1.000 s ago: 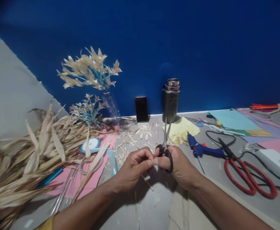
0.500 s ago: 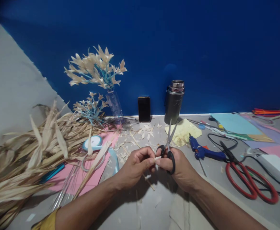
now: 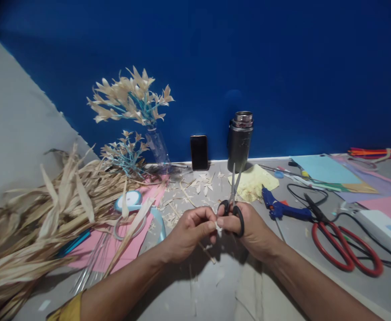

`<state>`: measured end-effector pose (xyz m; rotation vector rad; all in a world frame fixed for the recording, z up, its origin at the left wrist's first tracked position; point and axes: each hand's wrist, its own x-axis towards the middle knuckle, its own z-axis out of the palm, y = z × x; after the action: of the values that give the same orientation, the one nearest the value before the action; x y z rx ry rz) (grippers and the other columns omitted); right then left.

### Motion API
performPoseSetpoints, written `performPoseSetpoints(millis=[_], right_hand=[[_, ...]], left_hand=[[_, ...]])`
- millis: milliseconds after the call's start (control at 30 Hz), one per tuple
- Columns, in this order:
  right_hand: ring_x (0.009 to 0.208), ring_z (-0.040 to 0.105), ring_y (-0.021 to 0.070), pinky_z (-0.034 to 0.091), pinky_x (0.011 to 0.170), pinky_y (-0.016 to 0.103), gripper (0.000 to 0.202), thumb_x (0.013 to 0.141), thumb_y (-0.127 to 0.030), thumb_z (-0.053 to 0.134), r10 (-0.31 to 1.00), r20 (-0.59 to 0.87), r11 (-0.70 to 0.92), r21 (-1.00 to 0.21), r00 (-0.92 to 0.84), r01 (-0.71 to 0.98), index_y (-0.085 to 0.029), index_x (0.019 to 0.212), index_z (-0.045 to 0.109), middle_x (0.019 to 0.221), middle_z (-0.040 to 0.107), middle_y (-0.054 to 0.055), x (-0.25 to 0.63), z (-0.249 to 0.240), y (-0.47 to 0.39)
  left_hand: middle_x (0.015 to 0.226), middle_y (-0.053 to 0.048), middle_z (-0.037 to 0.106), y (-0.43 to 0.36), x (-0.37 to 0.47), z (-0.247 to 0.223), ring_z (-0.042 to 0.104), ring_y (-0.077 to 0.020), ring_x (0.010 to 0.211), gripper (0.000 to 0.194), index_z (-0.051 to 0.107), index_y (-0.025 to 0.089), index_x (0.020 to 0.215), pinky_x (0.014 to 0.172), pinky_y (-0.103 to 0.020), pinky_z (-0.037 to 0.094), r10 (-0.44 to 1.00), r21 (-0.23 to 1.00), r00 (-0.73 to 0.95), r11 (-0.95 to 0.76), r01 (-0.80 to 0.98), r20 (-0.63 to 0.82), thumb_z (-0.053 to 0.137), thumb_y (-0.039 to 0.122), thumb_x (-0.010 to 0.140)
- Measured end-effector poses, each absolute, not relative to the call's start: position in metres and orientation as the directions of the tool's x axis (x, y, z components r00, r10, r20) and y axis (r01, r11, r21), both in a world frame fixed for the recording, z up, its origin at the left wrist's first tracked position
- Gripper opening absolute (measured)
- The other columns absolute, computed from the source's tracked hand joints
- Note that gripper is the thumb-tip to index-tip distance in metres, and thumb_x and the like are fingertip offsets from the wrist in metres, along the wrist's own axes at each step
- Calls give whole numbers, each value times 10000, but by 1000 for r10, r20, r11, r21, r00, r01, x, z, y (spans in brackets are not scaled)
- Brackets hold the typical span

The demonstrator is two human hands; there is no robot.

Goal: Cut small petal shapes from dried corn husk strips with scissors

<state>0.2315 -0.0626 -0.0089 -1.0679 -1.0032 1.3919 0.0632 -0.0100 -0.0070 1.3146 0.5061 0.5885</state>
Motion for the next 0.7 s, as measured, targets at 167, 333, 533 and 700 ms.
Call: performPoseSetpoints(millis=[167, 333, 533, 700], right_hand=[[518, 339, 91, 252, 511, 244, 309, 686, -398, 827, 991, -92, -128, -877, -99, -463, -164, 814, 670, 582, 464, -53, 232, -10, -66], [535, 374, 115, 260, 524, 259, 302, 723, -429, 810, 998, -50, -56, -953, -30, -296, -176, 800, 667, 549, 498, -40, 229, -9, -67], [523, 327, 107, 257, 503, 257, 245, 667, -355, 827, 995, -58, -86, -898, -77, -431, -177, 727, 670, 565, 445, -42, 229, 2, -67], [534, 204, 79, 235, 467, 211, 242, 682, -297, 832, 995, -51, 7, -816, 83, -579, -170, 674, 625, 658, 411, -43, 243, 8, -60]], left_hand=[[609, -5, 615, -10, 63, -8, 545, -108, 581, 329, 582, 160, 770, 669, -262, 415, 640, 952, 768, 231, -199, 5, 736, 449, 791], [621, -5, 609, -8, 62, -6, 551, -112, 572, 345, 587, 163, 753, 620, -250, 406, 694, 967, 720, 205, -152, -34, 767, 458, 755], [609, -9, 624, -4, 60, -2, 554, -100, 585, 286, 597, 157, 766, 650, -239, 422, 658, 961, 753, 205, -185, 5, 727, 408, 809], [605, -32, 656, 43, 54, 13, 585, -108, 549, 263, 638, 130, 757, 580, -229, 439, 875, 999, 482, 49, 2, -44, 765, 360, 753]])
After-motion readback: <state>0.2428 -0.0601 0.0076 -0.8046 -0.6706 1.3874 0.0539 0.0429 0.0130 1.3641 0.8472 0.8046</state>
